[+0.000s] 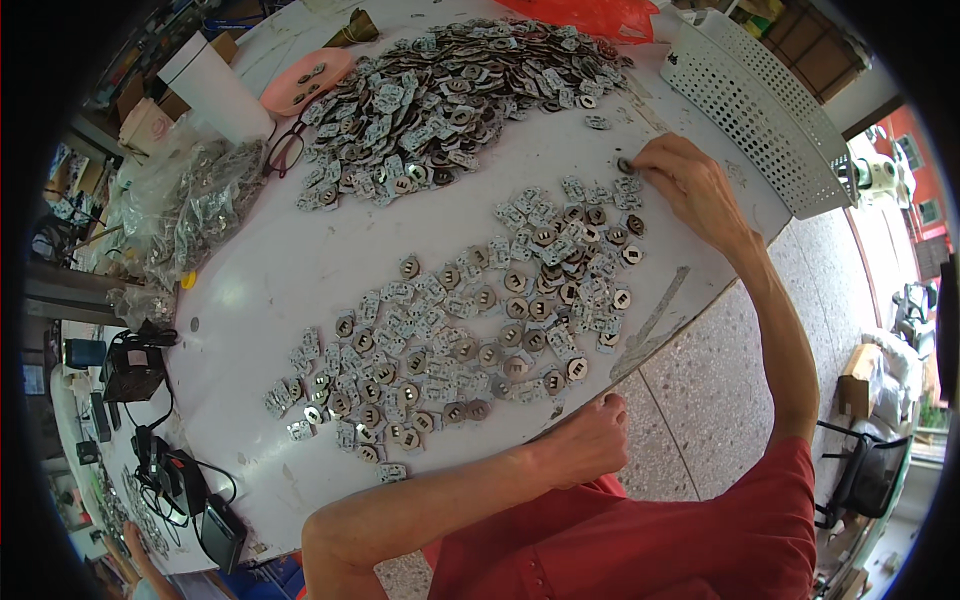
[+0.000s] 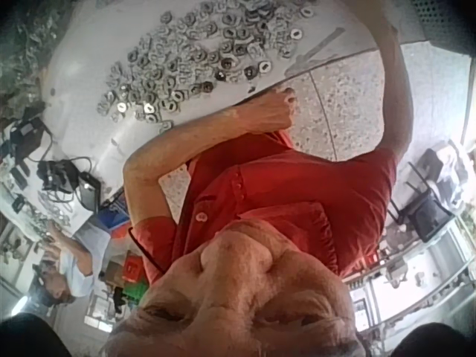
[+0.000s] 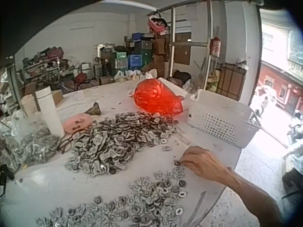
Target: The person is sorting and arranging a large quantity of small metal components on a white table.
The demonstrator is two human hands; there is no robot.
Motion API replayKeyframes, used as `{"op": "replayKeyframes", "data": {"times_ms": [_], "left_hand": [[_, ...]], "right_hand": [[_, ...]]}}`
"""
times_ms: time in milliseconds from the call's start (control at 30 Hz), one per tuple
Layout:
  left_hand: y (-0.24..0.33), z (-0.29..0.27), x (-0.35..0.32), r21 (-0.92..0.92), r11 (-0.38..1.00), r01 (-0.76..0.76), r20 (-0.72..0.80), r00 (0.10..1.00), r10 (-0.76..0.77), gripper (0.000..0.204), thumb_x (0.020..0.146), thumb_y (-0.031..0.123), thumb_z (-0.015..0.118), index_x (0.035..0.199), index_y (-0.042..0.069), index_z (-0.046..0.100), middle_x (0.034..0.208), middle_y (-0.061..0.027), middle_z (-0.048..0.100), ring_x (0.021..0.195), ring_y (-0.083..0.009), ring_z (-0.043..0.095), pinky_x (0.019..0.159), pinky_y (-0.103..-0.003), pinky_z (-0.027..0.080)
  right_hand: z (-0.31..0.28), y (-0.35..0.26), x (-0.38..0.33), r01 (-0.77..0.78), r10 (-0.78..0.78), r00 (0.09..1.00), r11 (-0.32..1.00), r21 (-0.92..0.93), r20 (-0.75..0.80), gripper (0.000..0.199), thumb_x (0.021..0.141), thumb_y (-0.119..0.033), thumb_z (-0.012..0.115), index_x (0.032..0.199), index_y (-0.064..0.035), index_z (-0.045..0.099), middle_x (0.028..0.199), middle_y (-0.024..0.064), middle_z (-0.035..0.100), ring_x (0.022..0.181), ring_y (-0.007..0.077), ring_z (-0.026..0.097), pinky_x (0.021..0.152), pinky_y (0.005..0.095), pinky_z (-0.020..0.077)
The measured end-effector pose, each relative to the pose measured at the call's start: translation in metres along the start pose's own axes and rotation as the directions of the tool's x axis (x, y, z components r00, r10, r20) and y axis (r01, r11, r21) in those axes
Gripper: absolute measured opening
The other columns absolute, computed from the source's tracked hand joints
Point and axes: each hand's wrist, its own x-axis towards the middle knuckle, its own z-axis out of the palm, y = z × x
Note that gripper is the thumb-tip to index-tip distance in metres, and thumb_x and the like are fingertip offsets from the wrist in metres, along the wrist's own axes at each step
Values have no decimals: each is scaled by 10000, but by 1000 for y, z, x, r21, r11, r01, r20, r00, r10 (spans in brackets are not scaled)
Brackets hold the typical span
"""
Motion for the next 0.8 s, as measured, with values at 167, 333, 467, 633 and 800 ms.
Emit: {"op": "replayKeyframes", "data": {"times_ms": [167,333,467,633,800], "left_hand": [[-1,-2,-1,4,1000,18,-49,999,-17,215,712,152,599,842,-12,648,867,-113,635,979,-262,563,862,-439,459],[1,4,2,0,1000,23,-51,998,-23,215,713,155,600,842,-9,651,862,-104,634,973,-257,562,850,-423,463],[1,0,-3,-6,1000,28,-12,1000,-28,230,717,154,603,861,-17,655,918,-122,645,994,-265,561,878,-424,460],[1,-1,1,-9,1000,5,3,1000,-5,246,722,158,604,882,-22,657,950,-135,647,1017,-278,559,898,-440,453],[4,14,1,88,995,54,-190,981,-36,128,614,199,667,700,114,707,788,-26,640,866,-212,552,721,-331,440]], "right_hand": [[-8,0,10,-217,204,974,965,150,95,159,823,-61,600,963,-18,660,932,89,636,799,212,601,702,314,477],[0,-1,14,-153,147,986,985,78,77,150,814,-72,609,935,-7,669,904,83,649,768,204,601,687,312,473],[2,-13,28,-198,171,966,971,130,196,207,784,-134,625,948,-14,666,946,147,636,796,274,624,722,365,482],[31,20,66,-194,199,979,976,99,-51,261,776,-173,642,997,-37,660,1002,161,624,808,277,625,739,379,485],[40,32,64,-193,196,980,979,60,-44,259,772,-159,654,993,-25,642,1002,177,618,807,274,626,752,381,487]]}}
